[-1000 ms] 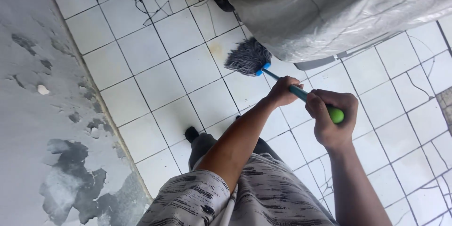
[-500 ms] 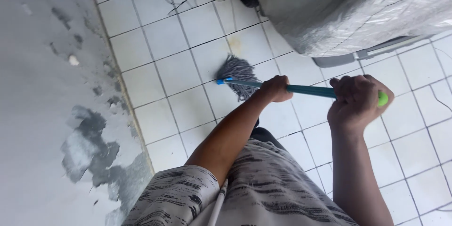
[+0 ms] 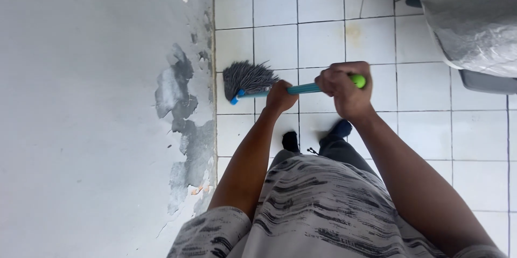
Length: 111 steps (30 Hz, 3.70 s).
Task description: Mopping a tiled floor area next to a covered car and wringing the mop into a bucket.
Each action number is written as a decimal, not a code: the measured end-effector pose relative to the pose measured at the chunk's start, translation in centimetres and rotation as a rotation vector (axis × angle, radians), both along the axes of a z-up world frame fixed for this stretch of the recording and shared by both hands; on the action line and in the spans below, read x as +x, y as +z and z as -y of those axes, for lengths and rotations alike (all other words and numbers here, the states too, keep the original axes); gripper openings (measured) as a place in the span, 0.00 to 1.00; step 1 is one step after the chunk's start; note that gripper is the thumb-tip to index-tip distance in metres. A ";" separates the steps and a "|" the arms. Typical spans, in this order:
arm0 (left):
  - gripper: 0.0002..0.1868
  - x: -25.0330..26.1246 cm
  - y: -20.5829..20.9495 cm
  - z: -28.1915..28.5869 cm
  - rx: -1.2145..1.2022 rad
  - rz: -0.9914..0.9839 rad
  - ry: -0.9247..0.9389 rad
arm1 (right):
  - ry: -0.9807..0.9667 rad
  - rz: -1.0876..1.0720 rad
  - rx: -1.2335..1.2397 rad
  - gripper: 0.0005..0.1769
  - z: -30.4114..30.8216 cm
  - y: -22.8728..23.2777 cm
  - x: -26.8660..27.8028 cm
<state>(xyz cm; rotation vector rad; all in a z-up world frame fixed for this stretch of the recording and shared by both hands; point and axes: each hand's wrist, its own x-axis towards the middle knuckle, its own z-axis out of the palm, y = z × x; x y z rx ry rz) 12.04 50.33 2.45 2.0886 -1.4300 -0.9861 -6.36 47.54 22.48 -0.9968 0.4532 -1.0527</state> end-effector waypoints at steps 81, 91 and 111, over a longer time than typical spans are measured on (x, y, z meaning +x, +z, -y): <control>0.09 -23.9 -2.2 -28.9 -0.214 -0.143 0.199 | 0.236 -0.115 -0.115 0.14 -28.2 5.0 -22.0; 0.15 -56.2 3.6 -21.0 -0.019 -0.382 -0.336 | -0.323 -0.430 -0.066 0.13 -28.5 10.1 -48.0; 0.14 -68.0 9.7 -22.0 0.114 -0.061 -0.450 | -0.702 -0.247 -0.277 0.24 -28.8 8.4 -61.7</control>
